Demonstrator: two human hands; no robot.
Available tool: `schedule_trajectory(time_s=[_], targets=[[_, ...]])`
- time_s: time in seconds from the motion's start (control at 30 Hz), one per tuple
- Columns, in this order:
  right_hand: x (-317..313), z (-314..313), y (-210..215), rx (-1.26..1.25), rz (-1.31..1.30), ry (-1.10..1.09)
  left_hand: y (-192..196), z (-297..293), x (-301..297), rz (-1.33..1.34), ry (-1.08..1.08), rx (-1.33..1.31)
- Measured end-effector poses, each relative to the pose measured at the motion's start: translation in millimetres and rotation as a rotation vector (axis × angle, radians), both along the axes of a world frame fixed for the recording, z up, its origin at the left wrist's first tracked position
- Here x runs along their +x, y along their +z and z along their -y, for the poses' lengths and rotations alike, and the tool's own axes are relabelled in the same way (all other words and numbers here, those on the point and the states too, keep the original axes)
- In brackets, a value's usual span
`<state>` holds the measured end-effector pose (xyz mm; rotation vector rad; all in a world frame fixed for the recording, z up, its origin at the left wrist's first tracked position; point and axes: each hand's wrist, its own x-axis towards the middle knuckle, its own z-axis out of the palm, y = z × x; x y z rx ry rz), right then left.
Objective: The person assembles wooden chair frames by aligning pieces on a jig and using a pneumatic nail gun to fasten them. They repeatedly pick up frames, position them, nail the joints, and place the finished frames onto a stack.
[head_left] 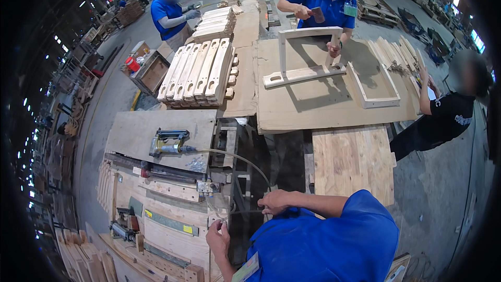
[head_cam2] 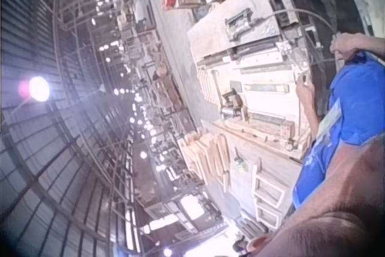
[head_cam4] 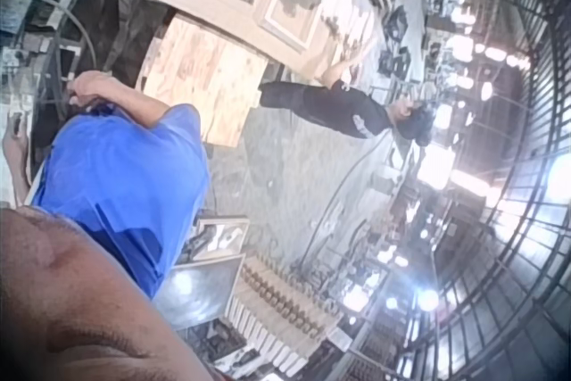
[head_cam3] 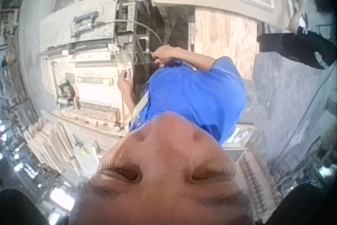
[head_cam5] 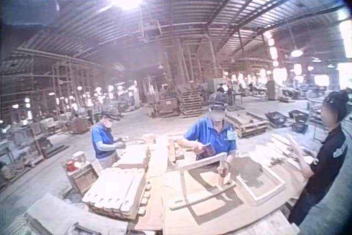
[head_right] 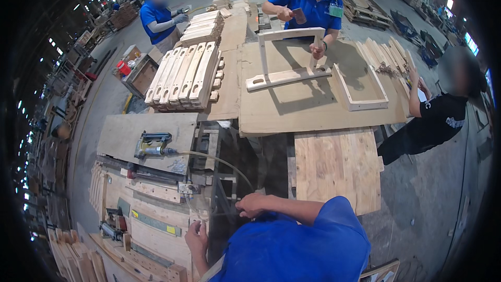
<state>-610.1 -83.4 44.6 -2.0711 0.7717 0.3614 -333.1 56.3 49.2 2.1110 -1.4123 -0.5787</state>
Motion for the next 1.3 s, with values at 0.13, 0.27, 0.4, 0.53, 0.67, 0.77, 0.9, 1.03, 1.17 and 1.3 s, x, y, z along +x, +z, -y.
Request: schedule_trajectory(time_s=[0.13, 0.27, 0.4, 0.53, 0.67, 0.77, 0.9, 1.03, 1.17, 1.3], targets=[[-7.2, 8.6, 13.3, -0.088, 0.184, -0.087, -1.1, -0.6, 0.7, 0.027, -0.026, -0.004], [-32.9, 38.9, 56.3, -0.412, 0.476, -0.308, -1.6, -0.6, -1.5, 0.022, -0.033, 0.0], [-75.6, 72.8, 134.7, -0.763, 0.602, -0.543, -2.1, -3.8, -1.2, 0.04, -0.042, -0.009], [-127.6, 107.2, 150.1, -1.045, 0.231, -0.705, -0.9, -10.0, -0.8, 0.006, -0.006, -0.006], [-188.5, 158.3, 92.9, -1.002, -0.31, -0.646, 5.6, -13.5, 2.0, 0.042, 0.014, 0.037], [-241.4, 197.8, 44.5, -1.09, -0.527, -0.569, 3.3, -3.8, -2.8, 0.055, -0.036, 0.05], [-273.1, 229.2, 3.4, -1.042, -0.621, -0.621, -3.0, 3.8, -5.7, 0.091, -0.076, 0.061], [-252.7, 260.3, -5.2, -0.944, -0.481, -0.785, -0.1, -10.8, -4.4, 0.114, -0.025, 0.107], [-243.7, 268.2, -10.4, -0.921, -0.527, -0.718, -0.2, -14.8, -6.9, 0.115, -0.035, 0.183], [-230.2, 279.6, -11.1, -0.871, -0.669, -0.662, 9.3, -11.3, -11.6, 0.112, -0.039, 0.189]])
